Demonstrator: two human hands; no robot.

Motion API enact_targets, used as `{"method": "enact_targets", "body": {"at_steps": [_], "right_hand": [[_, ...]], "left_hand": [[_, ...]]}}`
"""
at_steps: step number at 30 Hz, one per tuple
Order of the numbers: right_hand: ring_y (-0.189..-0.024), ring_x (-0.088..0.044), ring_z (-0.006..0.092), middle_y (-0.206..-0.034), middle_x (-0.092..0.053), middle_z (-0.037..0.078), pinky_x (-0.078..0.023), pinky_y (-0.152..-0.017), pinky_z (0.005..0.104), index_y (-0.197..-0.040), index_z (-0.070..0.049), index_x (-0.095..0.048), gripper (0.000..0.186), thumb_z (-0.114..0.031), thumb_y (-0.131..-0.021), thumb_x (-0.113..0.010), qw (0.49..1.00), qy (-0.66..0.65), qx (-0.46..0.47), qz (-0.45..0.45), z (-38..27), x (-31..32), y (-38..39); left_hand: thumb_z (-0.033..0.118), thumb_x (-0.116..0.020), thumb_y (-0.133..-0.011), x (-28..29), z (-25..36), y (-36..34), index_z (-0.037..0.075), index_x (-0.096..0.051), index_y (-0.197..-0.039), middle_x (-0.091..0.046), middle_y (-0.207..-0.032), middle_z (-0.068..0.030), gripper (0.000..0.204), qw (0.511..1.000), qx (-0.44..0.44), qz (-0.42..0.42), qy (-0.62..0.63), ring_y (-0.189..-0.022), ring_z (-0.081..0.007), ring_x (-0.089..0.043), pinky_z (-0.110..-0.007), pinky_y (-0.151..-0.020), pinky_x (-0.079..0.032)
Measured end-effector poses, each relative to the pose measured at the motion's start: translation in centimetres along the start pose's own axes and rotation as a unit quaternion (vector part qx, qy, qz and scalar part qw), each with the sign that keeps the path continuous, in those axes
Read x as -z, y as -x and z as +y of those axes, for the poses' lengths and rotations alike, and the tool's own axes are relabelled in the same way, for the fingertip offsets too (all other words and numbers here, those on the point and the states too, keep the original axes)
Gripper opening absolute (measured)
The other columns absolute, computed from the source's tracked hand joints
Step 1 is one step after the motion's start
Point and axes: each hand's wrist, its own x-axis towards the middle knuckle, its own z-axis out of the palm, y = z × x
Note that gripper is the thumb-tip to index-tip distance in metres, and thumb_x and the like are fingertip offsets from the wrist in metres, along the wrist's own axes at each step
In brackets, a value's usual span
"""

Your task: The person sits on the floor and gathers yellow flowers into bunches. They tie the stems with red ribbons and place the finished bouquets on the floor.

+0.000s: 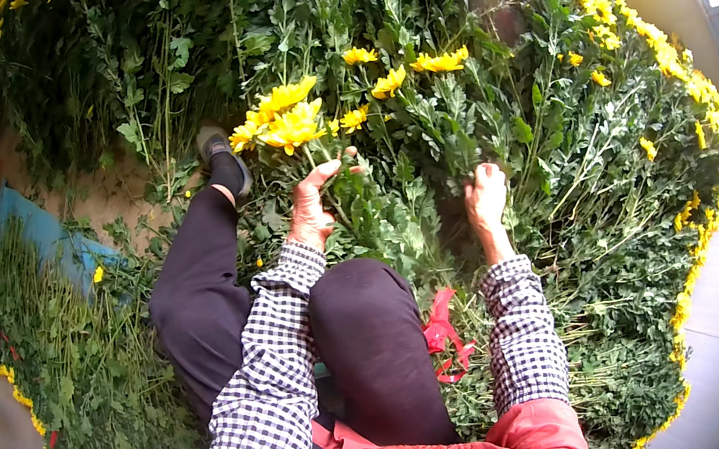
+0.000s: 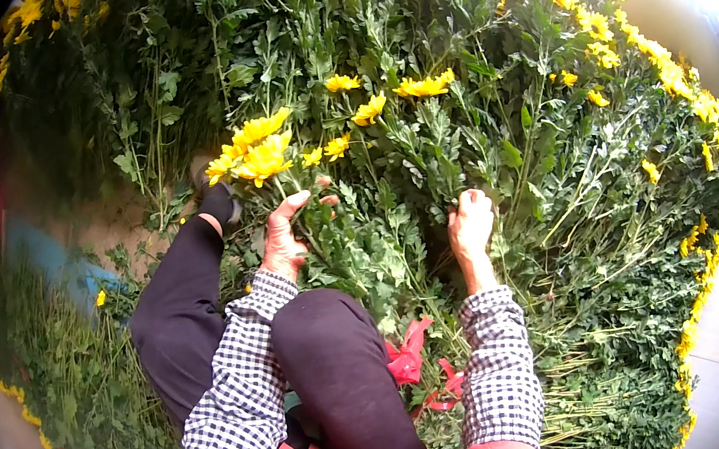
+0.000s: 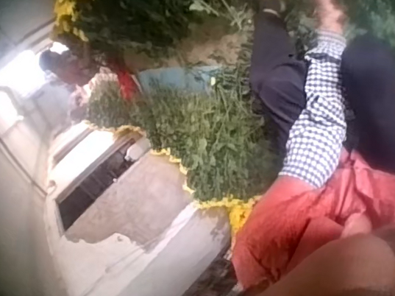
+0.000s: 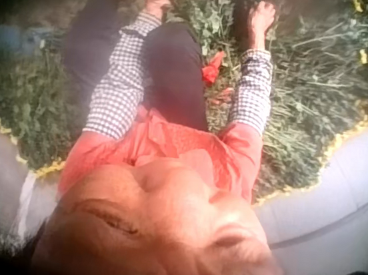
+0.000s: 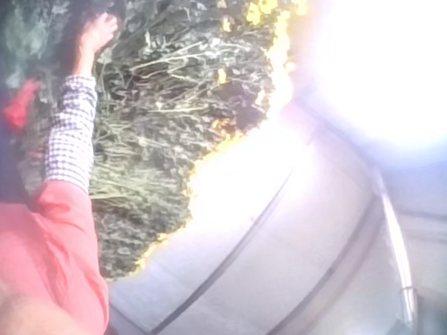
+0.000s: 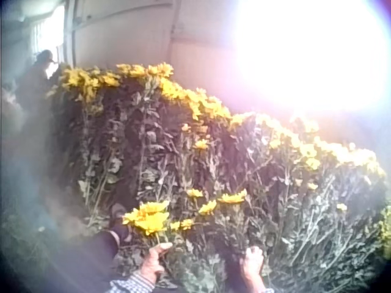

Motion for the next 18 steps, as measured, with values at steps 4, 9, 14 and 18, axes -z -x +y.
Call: {"method": "enact_targets", "body": {"at_steps": [4,9,14,18], "right_hand": [[-0.074,-0.060,0.0331,-0.089,-0.062,0.016,-0.051,-0.067,0.0371,-0.103,-0.002,-0.059,0.021,-0.017,-0.089,-0.064,0.984,-0.156,-0.037,0.073,0.4,4.4,0.3],[-0.089,-0.062,0.0290,-0.105,-0.063,0.014,-0.051,-0.075,0.0359,-0.111,-0.005,-0.058,0.025,-0.016,-0.089,-0.066,0.986,-0.158,0.045,0.029,0.3,5.9,0.9],[-0.100,-0.056,0.0331,-0.112,-0.061,0.013,-0.046,-0.089,0.0400,-0.118,-0.006,-0.058,0.034,-0.011,-0.085,-0.065,0.986,-0.158,0.046,-0.014,0.1,0.8,0.6],[-0.100,-0.056,0.0334,-0.111,-0.059,0.014,-0.047,-0.088,0.0396,-0.113,-0.006,-0.059,0.031,-0.009,-0.083,-0.067,0.985,-0.155,0.037,0.062,-1.8,-0.7,2.3]], "left_hand": [[0.022,-0.064,-0.084,-1.5,-0.4,0.0,0.000,-0.064,-0.113,-0.068,-0.104,-0.0119,0.036,0.999,-0.008,-0.012,-0.034,-0.088,-0.0183,-0.066,-0.032,-0.076,-0.056],[0.019,-0.070,-0.080,-2.6,-0.6,0.3,0.006,-0.068,-0.095,-0.070,-0.085,-0.0032,0.019,0.994,-0.034,0.102,-0.005,-0.073,-0.0161,-0.067,-0.032,-0.067,-0.057],[0.018,-0.072,-0.080,-3.1,-1.1,0.5,0.006,-0.069,-0.100,-0.069,-0.093,-0.0020,0.023,0.987,-0.077,0.127,-0.055,-0.081,-0.0139,-0.065,-0.029,-0.075,-0.053],[0.021,-0.074,-0.080,-1.3,-1.1,0.3,0.006,-0.069,-0.102,-0.068,-0.097,-0.0009,0.027,0.988,-0.066,0.127,-0.050,-0.085,-0.0127,-0.063,-0.028,-0.078,-0.051]]}}
